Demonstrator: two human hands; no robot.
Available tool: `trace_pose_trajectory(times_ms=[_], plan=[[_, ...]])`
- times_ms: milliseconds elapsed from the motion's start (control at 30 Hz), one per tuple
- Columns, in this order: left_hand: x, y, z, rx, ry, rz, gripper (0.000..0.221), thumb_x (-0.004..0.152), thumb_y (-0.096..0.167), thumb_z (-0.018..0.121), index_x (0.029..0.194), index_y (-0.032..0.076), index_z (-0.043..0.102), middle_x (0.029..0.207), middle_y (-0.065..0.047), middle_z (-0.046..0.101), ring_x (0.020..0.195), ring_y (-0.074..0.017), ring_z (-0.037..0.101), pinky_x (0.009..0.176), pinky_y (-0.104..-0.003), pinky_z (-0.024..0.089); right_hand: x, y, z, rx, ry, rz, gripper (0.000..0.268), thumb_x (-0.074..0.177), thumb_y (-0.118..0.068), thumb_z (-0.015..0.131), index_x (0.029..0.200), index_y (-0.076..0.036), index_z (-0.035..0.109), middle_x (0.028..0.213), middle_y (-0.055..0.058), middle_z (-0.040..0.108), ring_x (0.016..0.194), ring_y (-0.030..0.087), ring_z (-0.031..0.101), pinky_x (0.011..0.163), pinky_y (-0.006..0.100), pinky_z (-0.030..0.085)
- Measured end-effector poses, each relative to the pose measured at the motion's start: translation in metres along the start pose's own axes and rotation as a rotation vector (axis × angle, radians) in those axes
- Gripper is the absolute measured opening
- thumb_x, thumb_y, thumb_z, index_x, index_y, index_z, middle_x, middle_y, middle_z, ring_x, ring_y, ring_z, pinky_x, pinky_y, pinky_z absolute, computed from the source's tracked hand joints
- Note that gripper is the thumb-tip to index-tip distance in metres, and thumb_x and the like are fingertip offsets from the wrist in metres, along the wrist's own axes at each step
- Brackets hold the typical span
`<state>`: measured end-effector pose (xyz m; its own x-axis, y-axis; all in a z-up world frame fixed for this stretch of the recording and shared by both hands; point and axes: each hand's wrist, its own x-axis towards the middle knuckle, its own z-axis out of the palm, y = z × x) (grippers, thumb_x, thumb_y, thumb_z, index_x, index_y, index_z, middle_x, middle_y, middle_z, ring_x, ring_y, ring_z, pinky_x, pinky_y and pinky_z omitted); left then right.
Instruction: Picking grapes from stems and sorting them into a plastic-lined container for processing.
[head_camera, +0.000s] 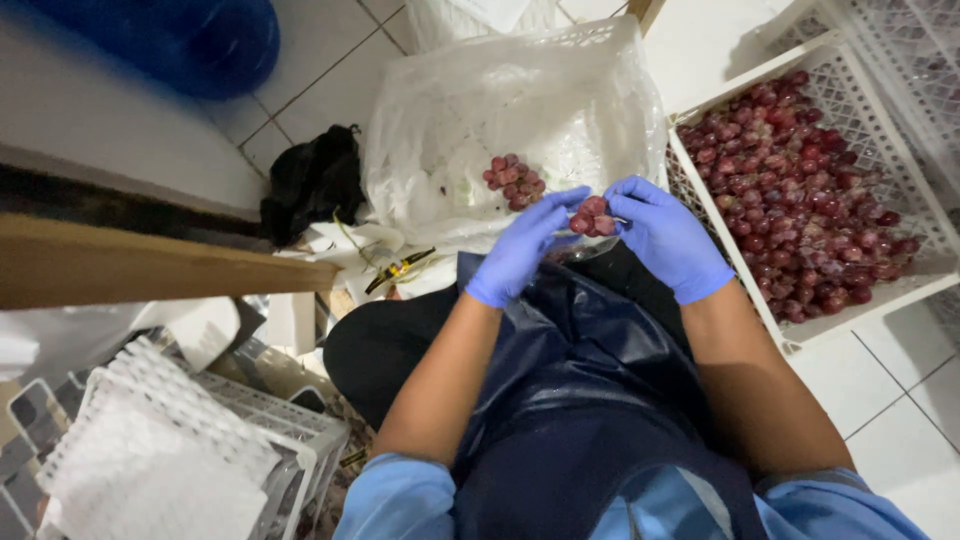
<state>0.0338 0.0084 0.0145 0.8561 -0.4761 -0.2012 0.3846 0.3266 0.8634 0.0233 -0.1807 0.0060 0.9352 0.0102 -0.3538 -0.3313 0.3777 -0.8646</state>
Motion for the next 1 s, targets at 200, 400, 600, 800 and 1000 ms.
trace_pose_trajectory(times_ms=[200,400,600,800,1000], plan=[[-0.024,-0.037,-0.01,-0.314,-0.019,-0.103,0.026,0.101,0.027,0.055,0.118,0.008,0.057,0.101,-0.005,0.063,0.095,-0.0189,0.068,0.088,-0.042,0.058,-0.01,0.026,0.002,-0.22,0.042,-0.129,0.02,0.092,-0.004,0.067,0.107,-0.008,0.055,0.093,-0.003,0.055,0.085,0.003,0.055,0.069,0.015,0.043],[-0.024,-0.057,-0.011,-0.133,0.034,-0.121,0.02,0.092,0.018,0.069,0.103,0.005,0.059,0.082,-0.008,0.06,0.072,-0.0166,0.068,0.07,-0.034,0.062,-0.043,0.017,0.028,-0.136,-0.034,-0.095,0.047,0.087,0.004,0.068,0.129,-0.009,0.051,0.09,0.003,0.06,0.079,0.011,0.062,0.067,0.021,0.048],[-0.019,-0.066,-0.006,0.102,0.085,-0.035,0.02,0.086,0.009,0.075,0.1,0.004,0.062,0.091,-0.01,0.062,0.082,-0.0152,0.063,0.073,-0.031,0.06,-0.048,0.033,0.011,-0.154,-0.076,-0.216,0.038,0.092,0.002,0.064,0.129,-0.001,0.054,0.09,0.009,0.058,0.077,0.017,0.065,0.068,0.027,0.054],[-0.023,-0.067,0.015,0.113,0.041,-0.035,0.014,0.087,0.005,0.07,0.101,0.004,0.064,0.09,-0.007,0.062,0.085,-0.0149,0.061,0.079,-0.031,0.056,-0.064,0.018,0.007,-0.354,-0.001,-0.244,0.027,0.094,-0.001,0.065,0.121,0.001,0.06,0.089,0.011,0.063,0.075,0.019,0.069,0.068,0.03,0.057],[-0.019,-0.073,0.02,0.106,0.035,-0.155,0.008,0.086,0.006,0.07,0.092,0.004,0.065,0.077,-0.013,0.064,0.071,-0.0158,0.066,0.064,-0.029,0.059,-0.073,0.035,0.004,0.271,-0.013,-0.083,0.042,0.089,0.009,0.057,0.13,-0.001,0.056,0.085,0.005,0.054,0.074,0.02,0.061,0.067,0.03,0.049]])
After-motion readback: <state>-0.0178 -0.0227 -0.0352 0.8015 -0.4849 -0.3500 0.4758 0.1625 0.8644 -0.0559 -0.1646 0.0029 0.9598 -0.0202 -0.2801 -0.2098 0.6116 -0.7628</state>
